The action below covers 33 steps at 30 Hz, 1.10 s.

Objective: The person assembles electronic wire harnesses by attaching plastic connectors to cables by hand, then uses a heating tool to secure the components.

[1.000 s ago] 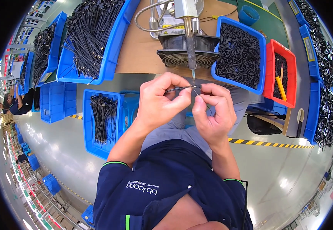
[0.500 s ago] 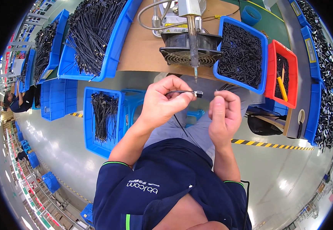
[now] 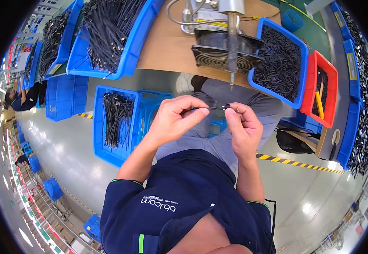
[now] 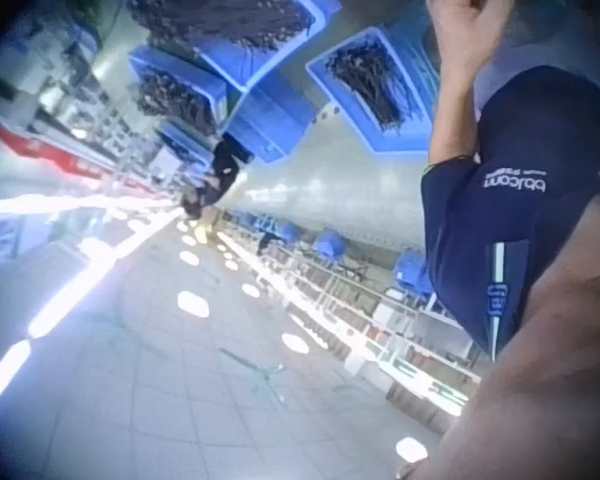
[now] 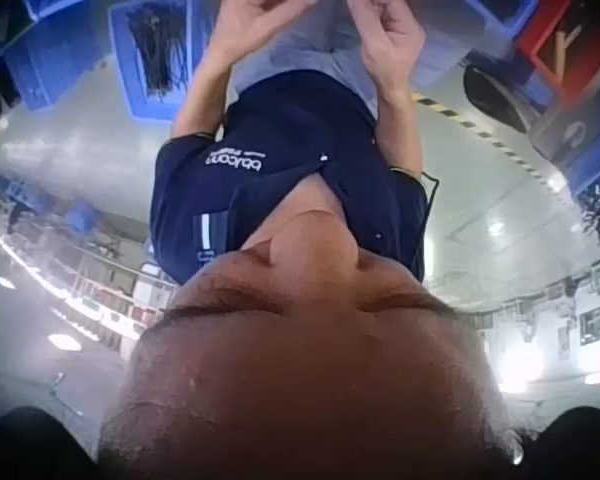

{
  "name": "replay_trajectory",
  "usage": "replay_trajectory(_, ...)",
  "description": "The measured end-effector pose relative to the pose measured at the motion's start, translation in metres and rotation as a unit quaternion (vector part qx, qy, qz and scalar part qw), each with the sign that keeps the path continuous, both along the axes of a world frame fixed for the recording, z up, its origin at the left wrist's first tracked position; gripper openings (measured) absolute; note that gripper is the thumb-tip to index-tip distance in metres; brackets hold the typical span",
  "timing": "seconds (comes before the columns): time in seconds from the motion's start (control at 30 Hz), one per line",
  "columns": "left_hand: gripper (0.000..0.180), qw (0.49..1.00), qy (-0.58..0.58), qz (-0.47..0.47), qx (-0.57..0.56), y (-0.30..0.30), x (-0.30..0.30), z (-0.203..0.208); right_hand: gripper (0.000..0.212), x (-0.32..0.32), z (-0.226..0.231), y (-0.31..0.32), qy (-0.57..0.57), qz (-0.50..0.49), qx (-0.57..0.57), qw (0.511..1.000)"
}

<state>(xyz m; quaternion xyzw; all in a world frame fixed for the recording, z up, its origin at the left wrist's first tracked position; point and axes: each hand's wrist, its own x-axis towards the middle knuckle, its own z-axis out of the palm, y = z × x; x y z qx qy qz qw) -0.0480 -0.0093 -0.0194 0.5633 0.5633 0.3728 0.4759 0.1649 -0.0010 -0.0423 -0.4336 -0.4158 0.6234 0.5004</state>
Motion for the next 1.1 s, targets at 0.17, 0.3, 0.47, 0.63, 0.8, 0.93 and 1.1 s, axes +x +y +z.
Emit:
replay_trajectory(0.17, 0.016, 0.996, 0.075, 0.008, 0.053, -0.014, -0.019, -0.016, 0.013, -0.019, -0.020, -0.002, -0.054, 0.010, -0.033, 0.998)
replay_trajectory(0.3, 0.018, 0.988, 0.143, 0.028, 0.058, -0.043, -0.043, -0.053, 0.013, -0.032, -0.055, -0.008, -0.109, 0.046, -0.049, 0.992)
replay_trajectory(0.47, 0.019, 0.969, 0.221, 0.100, -0.040, -0.086, -0.090, -0.076, 0.026, -0.054, -0.077, -0.013, -0.207, 0.158, -0.053, 0.964)
replay_trajectory(0.63, 0.024, 0.906, 0.280, 0.299, -0.104, -0.125, -0.176, -0.093, 0.025, -0.060, -0.076, -0.002, -0.206, 0.176, -0.055, 0.961)
replay_trajectory(0.8, 0.031, 0.817, 0.455, 0.355, -0.004, -0.132, -0.231, -0.072, 0.023, -0.065, -0.068, 0.003, -0.207, 0.163, -0.037, 0.964)
replay_trajectory(0.93, 0.014, 0.824, 0.380, 0.396, 0.138, -0.078, -0.222, -0.011, 0.022, -0.060, -0.071, 0.001, -0.222, 0.155, -0.035, 0.962)
replay_trajectory(1.1, 0.011, 0.839, 0.350, 0.328, 0.258, 0.006, -0.211, 0.055, 0.024, -0.059, -0.062, -0.006, -0.254, 0.166, 0.008, 0.953)
